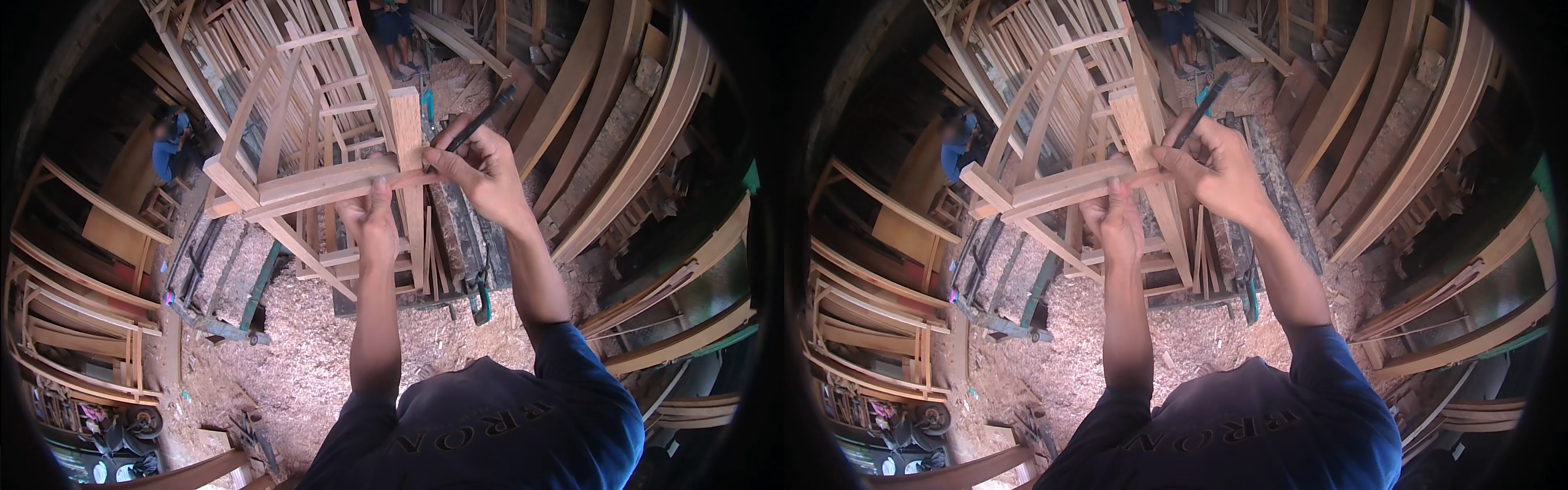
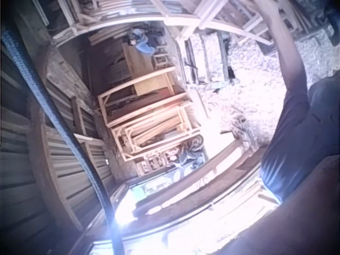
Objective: The person uses a hand saw to cut small wooden strips clamped to a workbench. They repeatedly position the wood, saw through it, and remove the cut pieces. The person also briefly marks a wooden frame with a pencil before resuming cutting.
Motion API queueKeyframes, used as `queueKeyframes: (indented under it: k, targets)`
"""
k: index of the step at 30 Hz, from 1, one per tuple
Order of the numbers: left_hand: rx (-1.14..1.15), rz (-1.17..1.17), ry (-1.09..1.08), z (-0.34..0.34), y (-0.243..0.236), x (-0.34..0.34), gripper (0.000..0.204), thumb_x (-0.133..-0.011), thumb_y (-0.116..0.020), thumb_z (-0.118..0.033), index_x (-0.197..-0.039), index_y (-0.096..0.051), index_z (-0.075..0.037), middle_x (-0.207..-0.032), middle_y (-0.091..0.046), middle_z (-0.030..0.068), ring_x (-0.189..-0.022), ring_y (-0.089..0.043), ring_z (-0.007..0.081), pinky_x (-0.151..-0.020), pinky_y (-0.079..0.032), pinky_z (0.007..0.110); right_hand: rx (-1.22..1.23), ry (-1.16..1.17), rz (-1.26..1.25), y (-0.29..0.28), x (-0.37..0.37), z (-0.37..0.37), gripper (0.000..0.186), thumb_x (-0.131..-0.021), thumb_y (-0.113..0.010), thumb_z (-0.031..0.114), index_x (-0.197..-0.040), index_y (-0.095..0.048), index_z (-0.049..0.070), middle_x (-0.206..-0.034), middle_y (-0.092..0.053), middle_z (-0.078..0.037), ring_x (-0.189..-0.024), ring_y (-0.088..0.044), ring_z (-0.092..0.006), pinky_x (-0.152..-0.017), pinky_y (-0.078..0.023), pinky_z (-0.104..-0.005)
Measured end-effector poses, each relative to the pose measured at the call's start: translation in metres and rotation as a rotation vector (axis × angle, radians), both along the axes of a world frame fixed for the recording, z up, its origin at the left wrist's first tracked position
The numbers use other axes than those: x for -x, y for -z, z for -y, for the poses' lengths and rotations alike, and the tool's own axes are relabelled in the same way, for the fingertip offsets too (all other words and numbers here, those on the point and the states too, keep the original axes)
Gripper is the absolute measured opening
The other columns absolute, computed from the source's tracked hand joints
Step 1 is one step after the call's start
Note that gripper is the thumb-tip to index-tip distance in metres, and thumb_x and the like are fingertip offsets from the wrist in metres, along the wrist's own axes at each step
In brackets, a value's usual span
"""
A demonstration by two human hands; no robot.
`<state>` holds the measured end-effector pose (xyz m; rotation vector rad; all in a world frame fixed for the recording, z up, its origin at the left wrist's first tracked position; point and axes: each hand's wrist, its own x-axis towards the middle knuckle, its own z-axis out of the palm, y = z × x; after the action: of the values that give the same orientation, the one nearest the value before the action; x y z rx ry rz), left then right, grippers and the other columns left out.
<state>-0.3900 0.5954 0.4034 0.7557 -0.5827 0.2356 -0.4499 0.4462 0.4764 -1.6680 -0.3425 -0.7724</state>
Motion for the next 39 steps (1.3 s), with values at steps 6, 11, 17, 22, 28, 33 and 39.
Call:
queueKeyframes:
  k: [6, 11, 17, 22, 28, 33, 39]
  targets:
    - [0.004, 0.002, -0.021, 0.002, 0.001, 0.000, 0.036, -0.095, -0.063, -0.008, -0.127, -0.051, 0.005, -0.130, -0.056, 0.0197, -0.127, -0.052, 0.0274, -0.113, -0.036, 0.046, -0.299, 0.134, 0.334, 0.017, 0.009, 0.005, 0.025, -0.097, -0.063, 0.013, -0.116, -0.060, -0.003, -0.099, -0.067, -0.015, -0.080, -0.068, -0.0196, -0.073, -0.055, -0.0318]
    - [0.069, -0.043, -0.063, 0.006, 0.002, 0.003, 0.034, -0.096, -0.062, -0.009, -0.128, -0.051, 0.000, -0.127, -0.057, 0.0153, -0.122, -0.055, 0.0232, -0.113, -0.038, 0.049, 0.311, 0.186, 0.004, 0.020, 0.022, 0.018, 0.028, -0.087, -0.073, 0.017, -0.110, -0.066, 0.001, -0.095, -0.069, -0.012, -0.084, -0.069, -0.0232, -0.079, -0.053, -0.0360]
    - [-0.028, -0.027, -0.302, -0.003, 0.046, 0.074, 0.055, -0.099, -0.056, -0.009, -0.144, -0.025, -0.004, -0.135, -0.046, 0.0150, -0.122, -0.051, 0.0243, -0.107, -0.044, 0.045, 0.193, 0.045, 0.139, 0.060, 0.052, 0.056, 0.020, -0.083, -0.072, 0.010, -0.102, -0.071, 0.002, -0.093, -0.070, -0.013, -0.084, -0.068, -0.0290, -0.074, -0.054, -0.0379]
    - [-0.601, 0.378, -0.802, 0.004, 0.113, 0.191, 0.023, -0.092, -0.053, -0.001, -0.112, -0.040, -0.001, -0.105, -0.048, 0.0153, -0.099, -0.051, 0.0247, -0.084, -0.044, 0.039, 0.043, -0.094, -0.054, 0.123, 0.150, 0.160, 0.021, -0.080, -0.074, 0.002, -0.101, -0.076, 0.005, -0.093, -0.071, -0.009, -0.085, -0.068, -0.0212, -0.072, -0.055, -0.0316]
    - [-0.874, 0.396, -0.327, 0.139, 0.117, 0.266, 0.021, -0.083, -0.063, 0.002, -0.101, -0.055, -0.006, -0.095, -0.064, 0.0135, -0.086, -0.060, 0.0285, -0.074, -0.049, 0.042, -0.181, -0.138, -0.502, 0.194, 0.272, 0.301, 0.014, -0.080, -0.074, -0.004, -0.093, -0.072, 0.000, -0.085, -0.066, -0.009, -0.082, -0.064, -0.0188, -0.073, -0.052, -0.0304]
    - [-1.339, 0.173, 0.329, 0.282, 0.133, 0.259, 0.030, -0.091, -0.067, -0.021, -0.114, -0.062, -0.003, -0.097, -0.068, 0.0182, -0.087, -0.066, 0.0356, -0.078, -0.050, 0.045, -0.257, -0.097, -0.588, 0.231, 0.316, 0.387, 0.017, -0.082, -0.070, -0.009, -0.096, -0.070, 0.001, -0.089, -0.066, -0.007, -0.083, -0.063, -0.0162, -0.076, -0.050, -0.0304]
    - [-1.560, 0.144, 0.405, 0.356, 0.199, 0.243, 0.027, -0.095, -0.064, -0.025, -0.108, -0.064, -0.002, -0.075, -0.061, 0.0179, -0.070, -0.061, 0.0340, -0.063, -0.046, 0.040, -0.493, 0.226, -0.665, 0.281, 0.307, 0.460, 0.019, -0.090, -0.063, -0.003, -0.109, -0.063, 0.002, -0.089, -0.064, -0.005, -0.080, -0.064, -0.0143, -0.074, -0.052, -0.0282]
